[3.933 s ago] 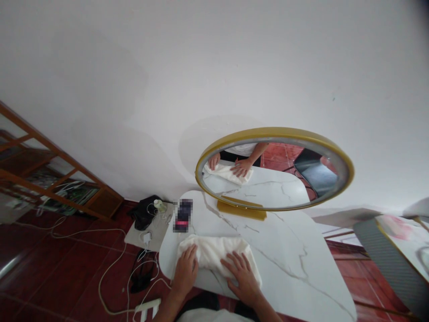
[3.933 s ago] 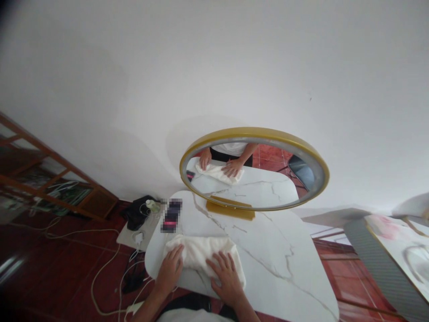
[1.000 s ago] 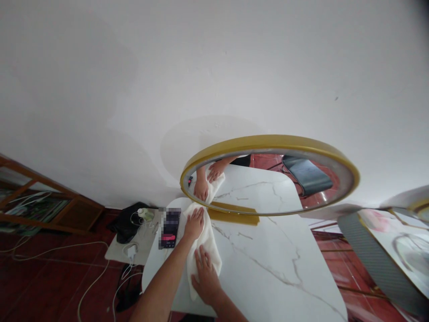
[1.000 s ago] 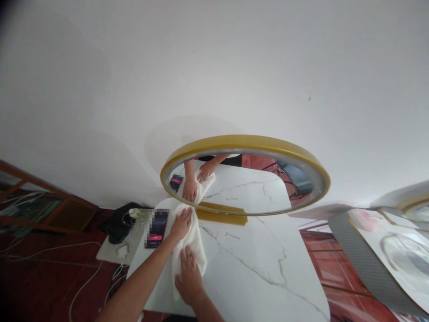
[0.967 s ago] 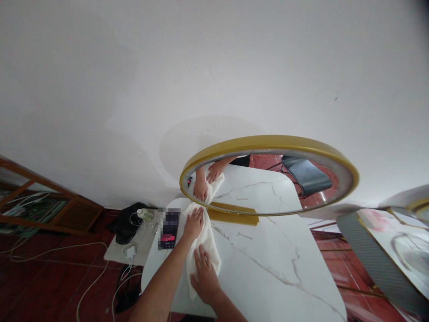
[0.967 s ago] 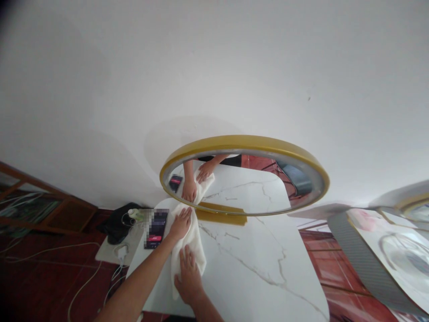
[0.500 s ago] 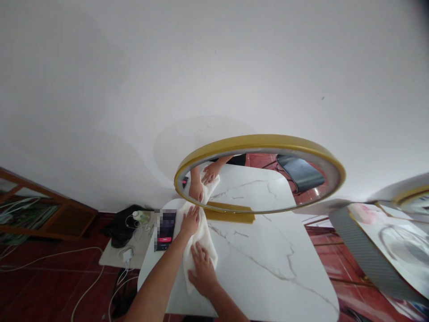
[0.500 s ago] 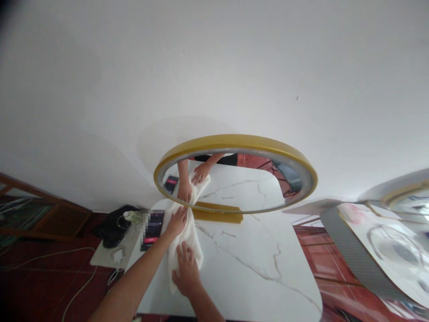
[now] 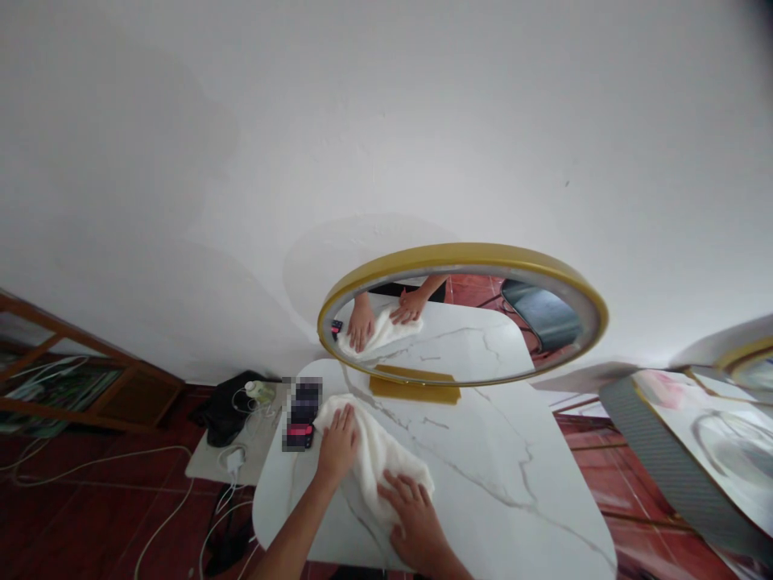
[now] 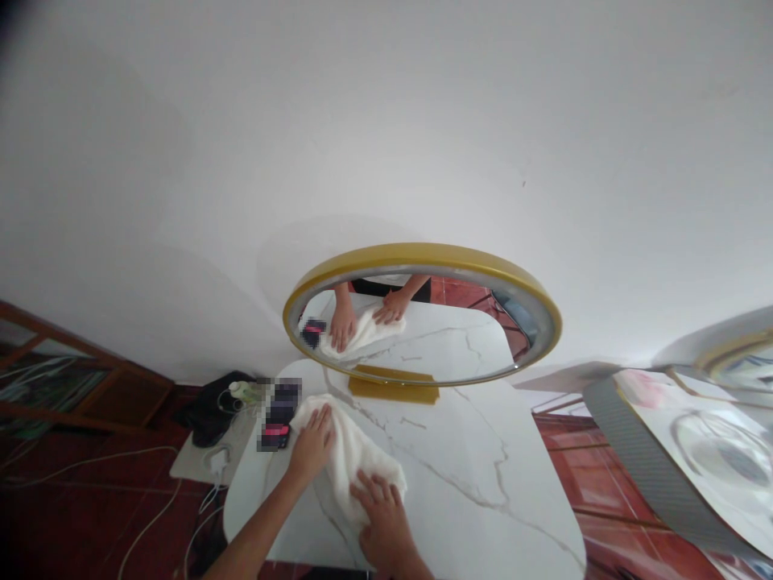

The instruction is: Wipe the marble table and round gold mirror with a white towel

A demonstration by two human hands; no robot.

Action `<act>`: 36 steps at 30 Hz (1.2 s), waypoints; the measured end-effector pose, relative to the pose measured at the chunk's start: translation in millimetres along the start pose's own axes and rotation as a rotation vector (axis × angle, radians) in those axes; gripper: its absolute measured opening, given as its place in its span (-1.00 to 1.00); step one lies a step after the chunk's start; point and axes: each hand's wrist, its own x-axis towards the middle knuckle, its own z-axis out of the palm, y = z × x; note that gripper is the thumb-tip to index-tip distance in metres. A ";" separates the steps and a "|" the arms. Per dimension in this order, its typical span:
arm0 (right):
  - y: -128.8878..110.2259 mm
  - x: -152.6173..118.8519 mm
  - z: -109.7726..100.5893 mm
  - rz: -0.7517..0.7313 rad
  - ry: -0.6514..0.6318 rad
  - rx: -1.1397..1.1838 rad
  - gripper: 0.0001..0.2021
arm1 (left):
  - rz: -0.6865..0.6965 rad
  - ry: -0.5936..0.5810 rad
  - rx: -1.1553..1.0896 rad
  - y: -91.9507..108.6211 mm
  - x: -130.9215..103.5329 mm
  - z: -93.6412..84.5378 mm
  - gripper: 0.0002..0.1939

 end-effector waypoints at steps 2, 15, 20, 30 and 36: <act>11.4 -12.2 2.1 0.026 0.020 -0.024 -0.18 | 0.011 0.054 -0.014 0.2 -20.4 10.2 -0.45; 55.3 -51.4 -0.5 0.060 0.194 -0.107 -0.56 | 0.236 0.015 -0.122 -9.6 -129.9 32.4 -0.46; 18.7 -35.8 7.6 -0.006 0.142 -0.059 -0.59 | 0.172 0.107 -0.093 -38.7 -141.6 38.7 -0.50; 10.9 -35.5 4.8 0.012 0.110 -0.006 -0.63 | 0.174 0.113 -0.063 -44.0 -144.0 40.5 -0.51; 66.8 -81.4 13.8 0.095 0.178 -0.030 -0.67 | 0.342 -0.121 -0.220 2.4 -137.0 24.3 -0.57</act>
